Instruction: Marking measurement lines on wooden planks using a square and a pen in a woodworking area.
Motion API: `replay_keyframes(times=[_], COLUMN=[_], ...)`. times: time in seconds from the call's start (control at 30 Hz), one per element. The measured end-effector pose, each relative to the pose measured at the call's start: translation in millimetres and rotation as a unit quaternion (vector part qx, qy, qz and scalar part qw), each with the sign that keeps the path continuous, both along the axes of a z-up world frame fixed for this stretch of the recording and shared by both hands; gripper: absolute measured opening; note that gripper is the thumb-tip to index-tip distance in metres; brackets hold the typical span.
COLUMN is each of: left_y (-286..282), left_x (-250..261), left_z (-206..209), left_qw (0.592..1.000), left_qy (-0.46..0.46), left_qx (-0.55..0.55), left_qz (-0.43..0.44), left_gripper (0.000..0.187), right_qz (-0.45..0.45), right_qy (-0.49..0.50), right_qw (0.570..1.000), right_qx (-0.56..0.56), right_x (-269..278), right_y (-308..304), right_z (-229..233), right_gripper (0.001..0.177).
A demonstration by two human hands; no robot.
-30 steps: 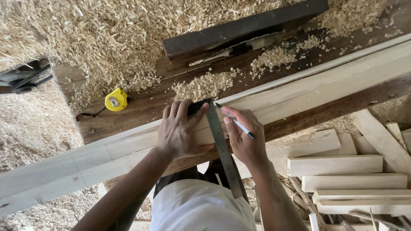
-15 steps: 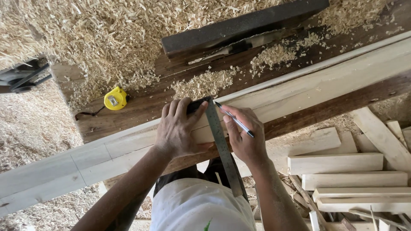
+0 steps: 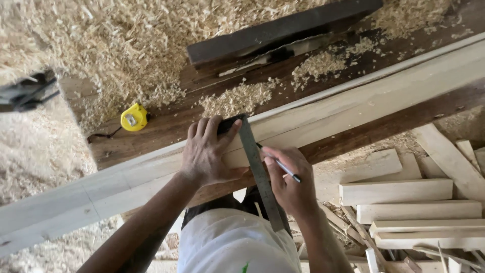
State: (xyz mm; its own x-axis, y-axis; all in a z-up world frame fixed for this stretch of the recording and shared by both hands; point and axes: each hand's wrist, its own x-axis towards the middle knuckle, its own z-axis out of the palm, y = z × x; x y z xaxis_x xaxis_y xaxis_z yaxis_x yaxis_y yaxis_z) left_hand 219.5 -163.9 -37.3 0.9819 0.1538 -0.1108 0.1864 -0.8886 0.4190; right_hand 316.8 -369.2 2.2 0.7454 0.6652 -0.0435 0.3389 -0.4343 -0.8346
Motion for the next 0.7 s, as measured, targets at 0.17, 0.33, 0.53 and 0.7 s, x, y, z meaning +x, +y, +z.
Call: replay_keyframes(times=[0.17, 0.33, 0.53, 0.7], left_y=[0, 0, -34, -87], left_x=[8, 2, 65, 148], left_z=[0, 0, 9, 3], left_qw=[0.998, 0.998, 0.990, 0.971], left_qy=[0.053, 0.050, 0.140, 0.233], left_qx=[0.033, 0.031, -0.013, 0.037], left_qz=[-0.012, -0.007, 0.012, -0.025], left_gripper=[0.113, 0.117, 0.133, 0.139], right_qz=[-0.044, -0.086, -0.151, -0.194], right_qy=[0.074, 0.081, 0.062, 0.060], right_qw=[0.996, 0.990, 0.983, 0.974], right_qx=[0.023, 0.071, 0.088, 0.097], right_x=[7, 22, 40, 69], right_y=[-15, -35, -97, -134], right_z=[2, 13, -25, -31], right_gripper=[0.018, 0.022, 0.025, 0.025])
